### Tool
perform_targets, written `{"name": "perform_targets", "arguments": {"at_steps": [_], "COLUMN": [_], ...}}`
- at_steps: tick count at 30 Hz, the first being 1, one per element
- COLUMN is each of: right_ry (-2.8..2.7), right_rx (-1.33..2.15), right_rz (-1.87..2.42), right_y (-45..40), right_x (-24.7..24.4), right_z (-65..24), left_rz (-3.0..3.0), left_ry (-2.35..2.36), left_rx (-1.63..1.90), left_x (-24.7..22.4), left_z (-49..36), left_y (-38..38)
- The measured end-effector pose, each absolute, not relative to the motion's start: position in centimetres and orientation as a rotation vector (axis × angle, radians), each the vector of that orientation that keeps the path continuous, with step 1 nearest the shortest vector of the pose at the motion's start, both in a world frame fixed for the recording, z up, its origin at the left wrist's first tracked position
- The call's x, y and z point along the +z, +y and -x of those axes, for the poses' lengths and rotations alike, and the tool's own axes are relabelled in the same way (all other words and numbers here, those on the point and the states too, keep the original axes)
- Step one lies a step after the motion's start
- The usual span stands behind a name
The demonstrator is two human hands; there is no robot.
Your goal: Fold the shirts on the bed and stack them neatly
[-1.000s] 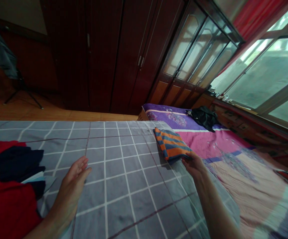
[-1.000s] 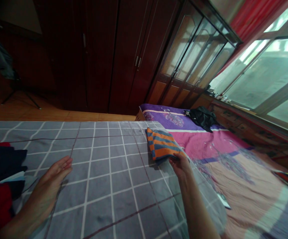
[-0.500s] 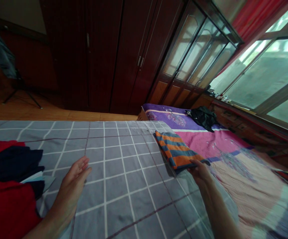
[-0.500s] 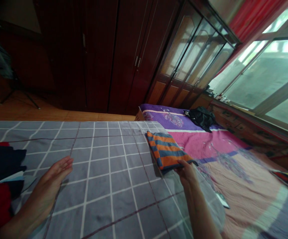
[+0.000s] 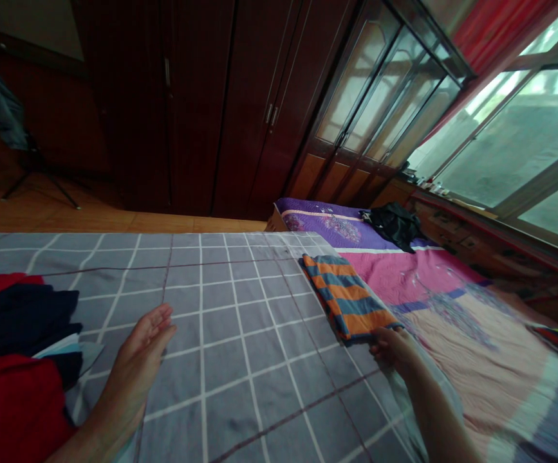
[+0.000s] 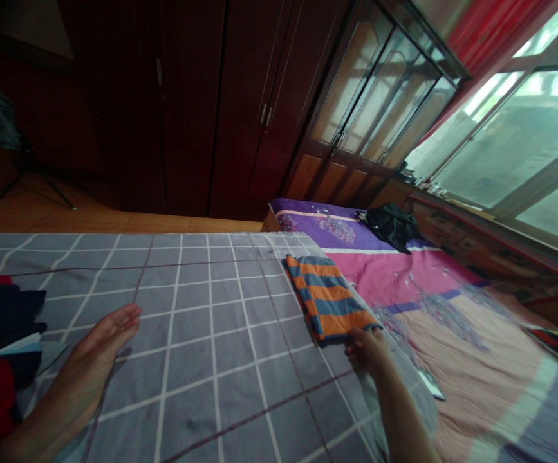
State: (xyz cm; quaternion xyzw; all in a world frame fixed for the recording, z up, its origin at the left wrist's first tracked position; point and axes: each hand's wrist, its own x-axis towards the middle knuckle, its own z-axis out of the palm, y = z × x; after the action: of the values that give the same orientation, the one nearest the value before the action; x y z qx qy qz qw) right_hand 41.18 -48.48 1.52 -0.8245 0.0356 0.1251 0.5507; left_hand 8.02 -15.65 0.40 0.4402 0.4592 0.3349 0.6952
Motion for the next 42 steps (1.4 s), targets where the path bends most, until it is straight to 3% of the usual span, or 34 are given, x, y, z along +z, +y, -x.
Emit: {"name": "perform_targets", "arguments": {"at_steps": [4, 7, 10, 15, 30, 35, 42], "right_ry": [0.129, 0.098, -0.366, -1.244, -1.08, -1.082, -1.176], "right_rx": [0.112, -0.225, -0.62, -0.207, -0.198, 0.132, -0.181], "right_rz": [2.203, 2.456, 2.709, 2.875, 3.018, 2.831, 2.76], "right_y": [-48.6, -47.5, -45.5, -42.7, -43.9, -43.6, -36.9], "right_x": [2.6, 3.6, 4.0, 3.2, 2.2, 4.2, 3.3], "right_z": [-40.7, -39.4, -37.3, -35.3, -36.8, -38.8, -44.3], "left_rz": [-0.992, -1.003, -1.047, -1.071, -1.111, -1.123, -1.117], "left_ry": [1.02, 1.022, 1.029, 1.034, 1.02, 1.025, 1.018], "left_rx": [0.737, 0.725, 0.712, 0.716, 0.714, 0.712, 0.722], "left_x": [0.4, 0.4, 0.3, 0.2, 0.2, 0.4, 0.3], "left_z": [-8.0, -7.9, -7.8, -7.7, -7.8, -7.7, -7.7], "left_y": [-15.7, -15.7, -15.7, -15.5, -15.5, -15.6, -15.5]}}
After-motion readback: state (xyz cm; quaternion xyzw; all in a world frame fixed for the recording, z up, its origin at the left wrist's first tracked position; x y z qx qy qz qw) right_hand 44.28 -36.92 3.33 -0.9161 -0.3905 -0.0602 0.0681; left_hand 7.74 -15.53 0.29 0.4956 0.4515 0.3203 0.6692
